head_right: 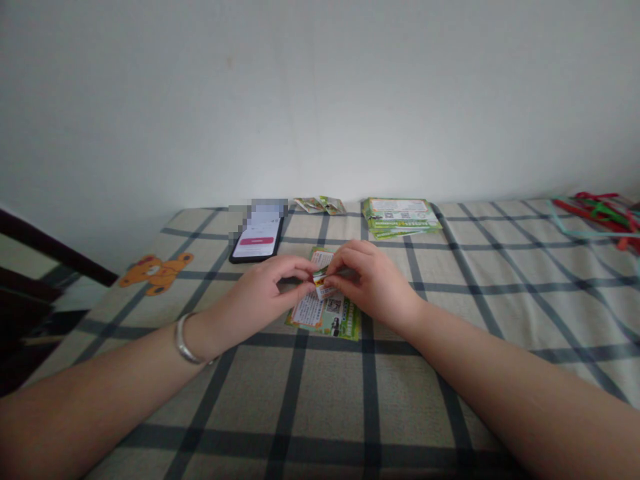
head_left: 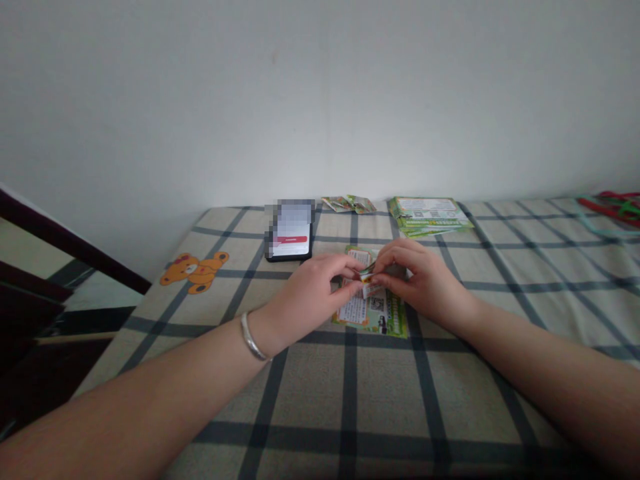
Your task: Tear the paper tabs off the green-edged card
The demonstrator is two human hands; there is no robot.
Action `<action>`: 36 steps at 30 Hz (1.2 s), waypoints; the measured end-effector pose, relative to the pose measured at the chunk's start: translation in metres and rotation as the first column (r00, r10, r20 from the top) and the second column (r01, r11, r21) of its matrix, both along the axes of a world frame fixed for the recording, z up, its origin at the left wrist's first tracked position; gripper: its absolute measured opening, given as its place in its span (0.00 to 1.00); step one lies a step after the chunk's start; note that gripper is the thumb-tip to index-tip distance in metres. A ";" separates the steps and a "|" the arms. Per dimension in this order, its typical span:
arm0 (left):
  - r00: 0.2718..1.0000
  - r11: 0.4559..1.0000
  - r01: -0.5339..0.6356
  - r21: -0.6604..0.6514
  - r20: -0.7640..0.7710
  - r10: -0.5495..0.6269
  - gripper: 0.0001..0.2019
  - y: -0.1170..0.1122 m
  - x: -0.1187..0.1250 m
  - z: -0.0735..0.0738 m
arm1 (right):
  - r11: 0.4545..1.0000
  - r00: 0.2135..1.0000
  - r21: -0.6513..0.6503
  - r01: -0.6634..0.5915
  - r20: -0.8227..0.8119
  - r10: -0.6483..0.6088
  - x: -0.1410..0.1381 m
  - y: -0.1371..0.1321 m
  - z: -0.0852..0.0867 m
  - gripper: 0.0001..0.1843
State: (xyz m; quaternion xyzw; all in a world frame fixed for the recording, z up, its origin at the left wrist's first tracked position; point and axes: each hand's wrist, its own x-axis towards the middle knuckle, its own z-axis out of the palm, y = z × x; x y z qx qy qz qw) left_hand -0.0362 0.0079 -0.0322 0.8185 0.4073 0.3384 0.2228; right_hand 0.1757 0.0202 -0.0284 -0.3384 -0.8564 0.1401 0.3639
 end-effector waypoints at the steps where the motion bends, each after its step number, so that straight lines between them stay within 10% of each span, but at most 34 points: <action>1: 1.000 1.000 0.000 -0.003 0.008 0.000 0.12 0.000 0.000 0.000 | 1.000 1.000 0.000 -0.002 -0.015 0.002 -0.001 -0.001 0.000 0.05; 17: 0.967 0.996 0.048 0.069 -0.253 -0.029 0.08 0.004 0.000 0.004 | 0.994 0.989 0.049 -0.100 -0.104 0.104 0.001 -0.004 0.001 0.02; 27: 0.995 0.988 -0.057 -0.142 -0.087 0.045 0.09 0.008 -0.003 0.001 | 0.949 0.991 0.305 -0.082 0.126 0.045 0.006 -0.005 0.005 0.04; 36: 0.997 0.992 -0.056 -0.110 0.041 0.061 0.11 0.010 -0.005 0.001 | 0.966 0.980 0.202 -0.164 0.145 0.136 0.007 -0.008 0.004 0.03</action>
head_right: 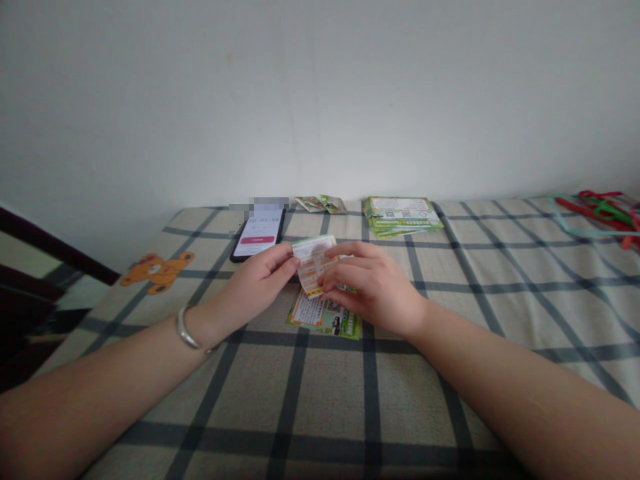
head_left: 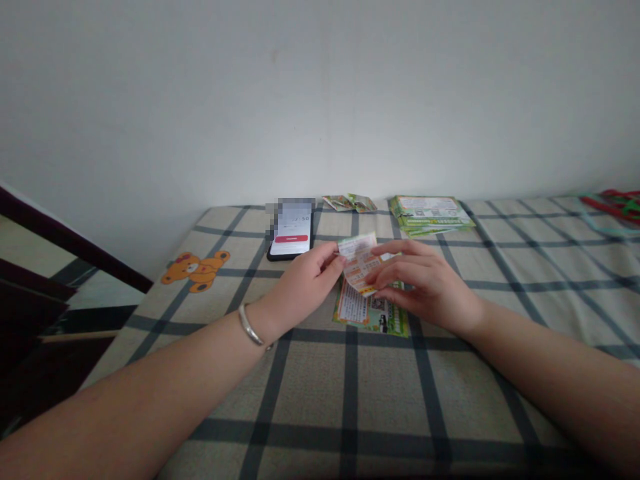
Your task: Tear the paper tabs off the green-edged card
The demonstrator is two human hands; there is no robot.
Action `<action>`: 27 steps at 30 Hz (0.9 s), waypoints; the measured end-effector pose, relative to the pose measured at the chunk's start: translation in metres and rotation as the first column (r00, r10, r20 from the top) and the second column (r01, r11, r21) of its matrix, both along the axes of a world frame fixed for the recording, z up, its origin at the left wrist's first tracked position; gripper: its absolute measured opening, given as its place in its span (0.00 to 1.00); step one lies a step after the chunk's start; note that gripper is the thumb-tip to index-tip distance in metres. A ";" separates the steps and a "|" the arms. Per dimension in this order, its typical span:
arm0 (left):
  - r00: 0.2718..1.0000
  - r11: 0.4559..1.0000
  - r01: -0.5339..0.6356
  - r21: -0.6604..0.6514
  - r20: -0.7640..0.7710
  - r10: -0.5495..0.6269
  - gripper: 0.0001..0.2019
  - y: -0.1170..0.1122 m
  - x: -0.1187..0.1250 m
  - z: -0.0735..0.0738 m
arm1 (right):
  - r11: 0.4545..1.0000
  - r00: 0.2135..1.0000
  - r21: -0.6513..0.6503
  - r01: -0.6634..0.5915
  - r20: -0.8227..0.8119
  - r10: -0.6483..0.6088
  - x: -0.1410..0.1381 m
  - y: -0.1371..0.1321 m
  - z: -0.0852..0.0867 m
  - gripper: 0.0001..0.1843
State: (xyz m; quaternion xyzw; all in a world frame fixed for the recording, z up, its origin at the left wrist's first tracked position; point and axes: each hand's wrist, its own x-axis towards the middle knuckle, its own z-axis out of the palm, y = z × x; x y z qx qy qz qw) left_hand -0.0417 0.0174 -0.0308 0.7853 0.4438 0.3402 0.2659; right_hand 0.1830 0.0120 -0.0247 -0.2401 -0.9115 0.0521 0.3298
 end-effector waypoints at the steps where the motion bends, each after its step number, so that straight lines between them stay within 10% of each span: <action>1: 1.000 1.000 -0.003 -0.001 0.028 0.003 0.11 0.000 0.000 -0.001 | 0.998 0.999 -0.052 -0.047 0.007 0.048 -0.001 0.000 -0.001 0.04; 5: 0.997 0.998 0.009 -0.062 0.078 -0.004 0.13 0.001 0.001 -0.003 | 0.972 0.990 -0.193 -0.135 0.002 0.138 -0.004 -0.002 -0.005 0.05; 13: 0.995 0.996 0.081 0.028 -0.061 -0.079 0.13 -0.005 0.002 0.001 | 0.954 0.991 -0.279 0.114 -0.030 -0.127 -0.004 -0.004 -0.007 0.04; 27: 0.992 0.993 0.095 0.072 -0.087 -0.088 0.10 -0.014 0.006 0.006 | 0.961 0.960 -0.073 0.266 -0.067 -0.271 -0.011 0.001 -0.001 0.04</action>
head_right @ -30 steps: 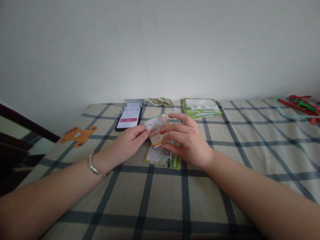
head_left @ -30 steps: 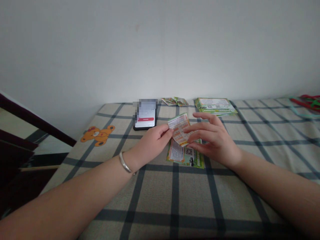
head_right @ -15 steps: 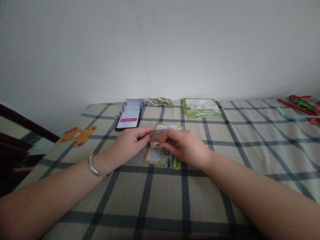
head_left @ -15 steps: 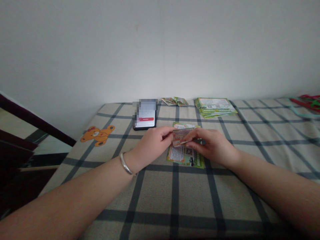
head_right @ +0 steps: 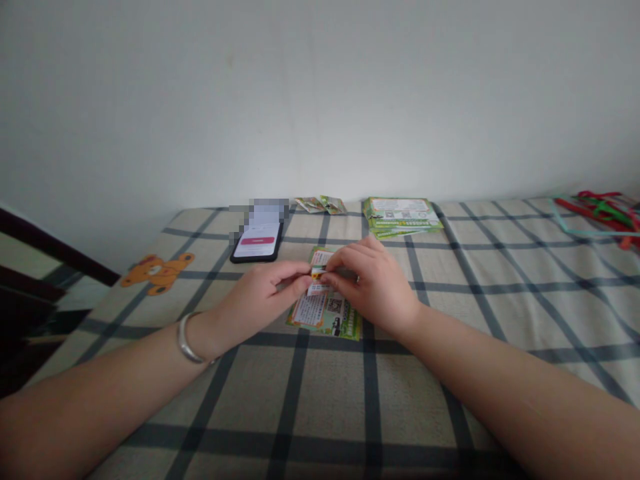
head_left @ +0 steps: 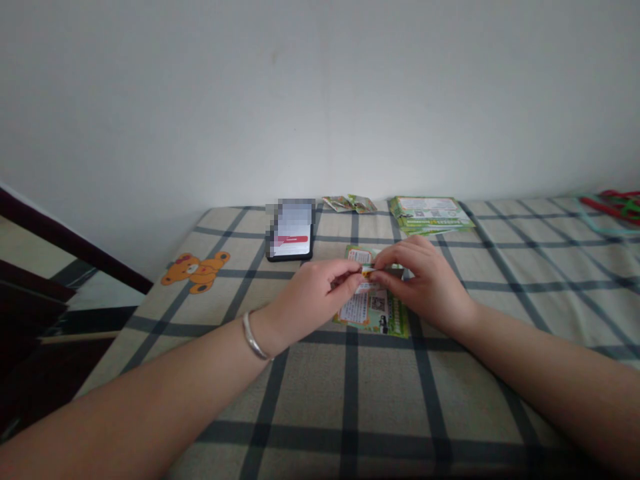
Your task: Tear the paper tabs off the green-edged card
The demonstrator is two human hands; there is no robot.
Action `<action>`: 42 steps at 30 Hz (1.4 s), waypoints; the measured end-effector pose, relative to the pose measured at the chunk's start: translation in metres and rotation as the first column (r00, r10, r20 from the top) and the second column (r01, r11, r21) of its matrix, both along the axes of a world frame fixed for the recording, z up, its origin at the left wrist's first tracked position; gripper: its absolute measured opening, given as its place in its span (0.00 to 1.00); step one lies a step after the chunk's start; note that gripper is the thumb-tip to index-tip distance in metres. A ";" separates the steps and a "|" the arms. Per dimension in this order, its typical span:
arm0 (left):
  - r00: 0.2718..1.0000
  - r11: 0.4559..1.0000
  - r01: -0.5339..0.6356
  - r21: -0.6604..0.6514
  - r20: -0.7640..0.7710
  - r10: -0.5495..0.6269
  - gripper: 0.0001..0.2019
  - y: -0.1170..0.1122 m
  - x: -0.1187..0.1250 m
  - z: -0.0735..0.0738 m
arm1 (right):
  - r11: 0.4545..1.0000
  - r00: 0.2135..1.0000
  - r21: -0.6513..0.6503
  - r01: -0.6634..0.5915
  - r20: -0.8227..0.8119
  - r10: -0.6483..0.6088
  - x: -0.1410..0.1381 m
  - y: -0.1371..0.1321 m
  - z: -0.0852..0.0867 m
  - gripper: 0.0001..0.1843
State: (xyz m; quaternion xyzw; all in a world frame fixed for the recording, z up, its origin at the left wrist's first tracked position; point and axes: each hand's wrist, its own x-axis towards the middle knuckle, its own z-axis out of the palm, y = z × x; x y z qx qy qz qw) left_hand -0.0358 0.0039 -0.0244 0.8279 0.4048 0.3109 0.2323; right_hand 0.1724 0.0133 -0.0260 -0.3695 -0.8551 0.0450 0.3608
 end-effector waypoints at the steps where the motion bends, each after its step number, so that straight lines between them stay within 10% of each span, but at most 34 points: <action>1: 1.000 1.000 0.000 0.000 0.011 0.000 0.10 0.000 0.000 0.000 | 1.000 1.000 0.020 0.003 0.002 -0.003 0.000 0.000 0.001 0.05; 25: 0.973 0.988 -0.040 -0.151 0.219 0.073 0.04 0.007 -0.002 -0.013 | 0.920 0.972 -0.392 0.012 -0.210 -0.102 0.000 0.004 -0.010 0.05; 42: 0.928 0.990 -0.015 -0.138 0.366 0.065 0.04 0.009 0.000 -0.014 | 0.918 0.944 -0.396 -0.003 -0.305 -0.128 0.003 0.005 -0.014 0.11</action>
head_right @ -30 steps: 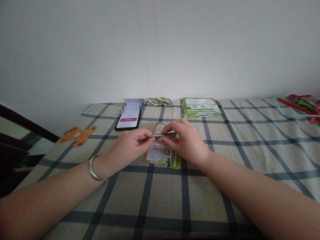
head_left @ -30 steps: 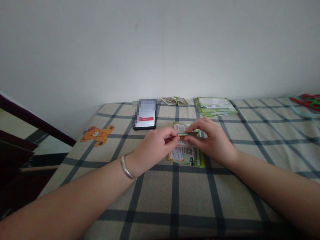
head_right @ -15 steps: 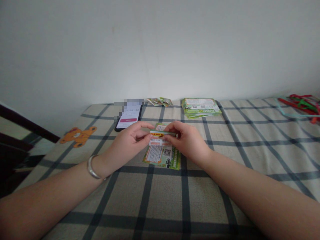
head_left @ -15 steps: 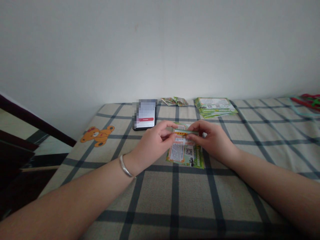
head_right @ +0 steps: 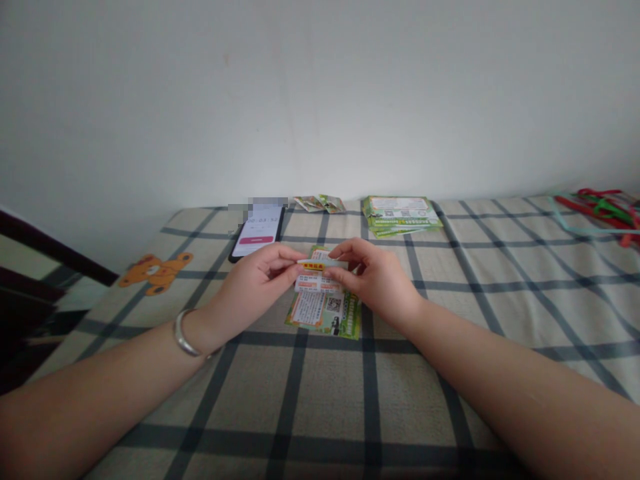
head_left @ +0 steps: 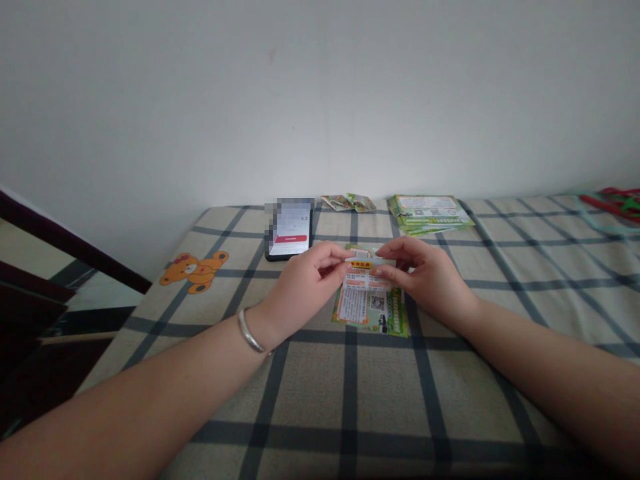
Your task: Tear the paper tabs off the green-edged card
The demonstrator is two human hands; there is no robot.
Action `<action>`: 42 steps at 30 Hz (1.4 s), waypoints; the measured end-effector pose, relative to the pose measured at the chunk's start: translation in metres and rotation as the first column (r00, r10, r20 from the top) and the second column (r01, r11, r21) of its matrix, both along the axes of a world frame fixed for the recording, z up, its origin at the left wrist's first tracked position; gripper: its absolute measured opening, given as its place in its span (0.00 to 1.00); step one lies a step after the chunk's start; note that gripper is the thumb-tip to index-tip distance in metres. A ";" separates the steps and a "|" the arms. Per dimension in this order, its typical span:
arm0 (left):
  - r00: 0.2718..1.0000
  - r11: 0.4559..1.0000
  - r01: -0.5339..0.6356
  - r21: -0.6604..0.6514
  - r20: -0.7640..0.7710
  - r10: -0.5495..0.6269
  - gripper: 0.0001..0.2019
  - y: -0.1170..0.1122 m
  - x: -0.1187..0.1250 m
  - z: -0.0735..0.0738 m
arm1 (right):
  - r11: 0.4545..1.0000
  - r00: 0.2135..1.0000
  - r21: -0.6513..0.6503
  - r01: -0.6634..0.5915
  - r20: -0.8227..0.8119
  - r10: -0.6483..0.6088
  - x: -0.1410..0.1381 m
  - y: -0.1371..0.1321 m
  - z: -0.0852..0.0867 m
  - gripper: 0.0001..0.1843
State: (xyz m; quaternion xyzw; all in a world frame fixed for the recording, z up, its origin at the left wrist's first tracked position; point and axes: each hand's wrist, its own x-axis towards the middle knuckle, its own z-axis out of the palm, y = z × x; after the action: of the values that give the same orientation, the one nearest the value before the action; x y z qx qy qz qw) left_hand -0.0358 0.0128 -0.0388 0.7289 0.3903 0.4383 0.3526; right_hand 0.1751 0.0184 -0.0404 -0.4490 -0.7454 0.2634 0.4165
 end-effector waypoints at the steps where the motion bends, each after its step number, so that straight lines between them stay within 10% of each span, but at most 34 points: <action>1: 1.000 1.000 -0.005 -0.007 0.004 0.005 0.04 0.001 0.000 -0.001 | 1.000 1.000 0.005 0.012 0.023 -0.012 0.000 -0.001 0.001 0.11; 27: 0.999 0.999 -0.023 -0.030 -0.031 0.022 0.05 0.005 -0.003 -0.005 | 0.998 0.999 -0.058 0.007 -0.041 -0.009 0.003 0.004 -0.006 0.12; 42: 0.902 0.977 -0.013 0.213 -0.419 0.104 0.03 0.009 -0.007 0.001 | 0.998 0.991 -0.064 0.004 0.132 0.004 0.005 0.008 -0.004 0.05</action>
State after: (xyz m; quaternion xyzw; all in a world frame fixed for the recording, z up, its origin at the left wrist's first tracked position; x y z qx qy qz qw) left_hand -0.0429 0.0219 -0.0381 0.8274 0.4326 0.3162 0.1680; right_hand 0.1800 0.0264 -0.0446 -0.4785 -0.7624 0.2569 0.3519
